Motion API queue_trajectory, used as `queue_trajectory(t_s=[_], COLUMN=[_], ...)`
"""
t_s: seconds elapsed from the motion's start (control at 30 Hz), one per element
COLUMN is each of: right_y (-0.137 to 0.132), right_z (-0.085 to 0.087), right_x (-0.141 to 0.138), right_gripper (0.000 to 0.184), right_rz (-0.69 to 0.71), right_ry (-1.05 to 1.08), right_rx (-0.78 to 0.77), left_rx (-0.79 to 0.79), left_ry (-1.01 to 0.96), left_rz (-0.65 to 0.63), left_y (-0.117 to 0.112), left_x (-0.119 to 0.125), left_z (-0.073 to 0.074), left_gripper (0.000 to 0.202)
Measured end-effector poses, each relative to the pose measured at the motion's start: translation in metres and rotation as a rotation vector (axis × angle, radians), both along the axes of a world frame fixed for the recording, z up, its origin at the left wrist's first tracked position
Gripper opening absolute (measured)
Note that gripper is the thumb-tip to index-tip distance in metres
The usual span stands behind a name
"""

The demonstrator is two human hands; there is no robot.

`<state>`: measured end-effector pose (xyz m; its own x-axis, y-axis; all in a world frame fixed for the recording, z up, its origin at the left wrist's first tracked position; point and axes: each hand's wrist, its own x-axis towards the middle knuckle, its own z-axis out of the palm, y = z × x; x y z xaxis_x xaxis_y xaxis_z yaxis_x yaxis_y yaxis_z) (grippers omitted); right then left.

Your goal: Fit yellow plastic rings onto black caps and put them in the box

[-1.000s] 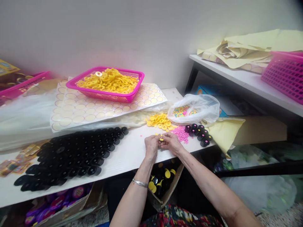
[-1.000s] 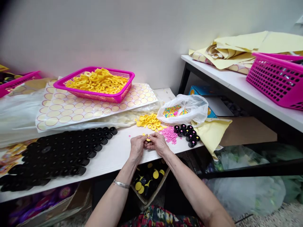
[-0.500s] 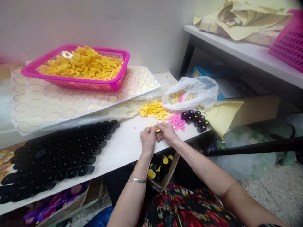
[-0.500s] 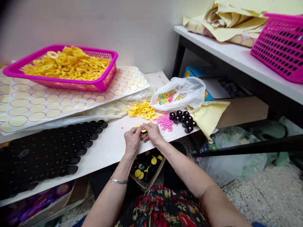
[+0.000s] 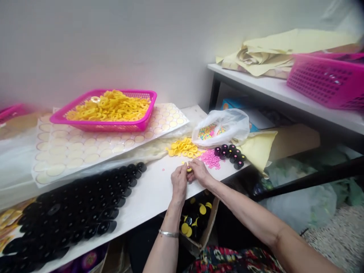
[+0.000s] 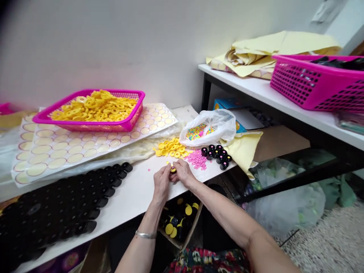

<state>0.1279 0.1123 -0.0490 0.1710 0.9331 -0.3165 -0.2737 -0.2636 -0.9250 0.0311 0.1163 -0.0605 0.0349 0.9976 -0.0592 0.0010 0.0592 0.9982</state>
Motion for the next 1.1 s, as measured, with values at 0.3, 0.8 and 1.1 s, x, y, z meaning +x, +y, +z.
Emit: queue_trajectory(t_s=[0.3, 0.8, 1.1], right_y=[-0.043, -0.098, -0.104], right_z=[0.024, 0.040, 0.040], right_x=[0.016, 0.034, 0.017], right_gripper=[0.027, 0.023, 0.028], right_rz=[0.153, 0.225, 0.051], right_ry=[0.195, 0.443, 0.387], right_rx=[0.007, -0.011, 0.017], left_rx=[0.129, 0.033, 0.001], left_ry=[0.000, -0.405, -0.540], left_rz=[-0.063, -0.318, -0.120], left_y=[-0.036, -0.084, -0.095], left_x=[0.002, 0.002, 0.019], left_z=[0.016, 0.022, 0.020], left_gripper=[0.032, 0.023, 0.019])
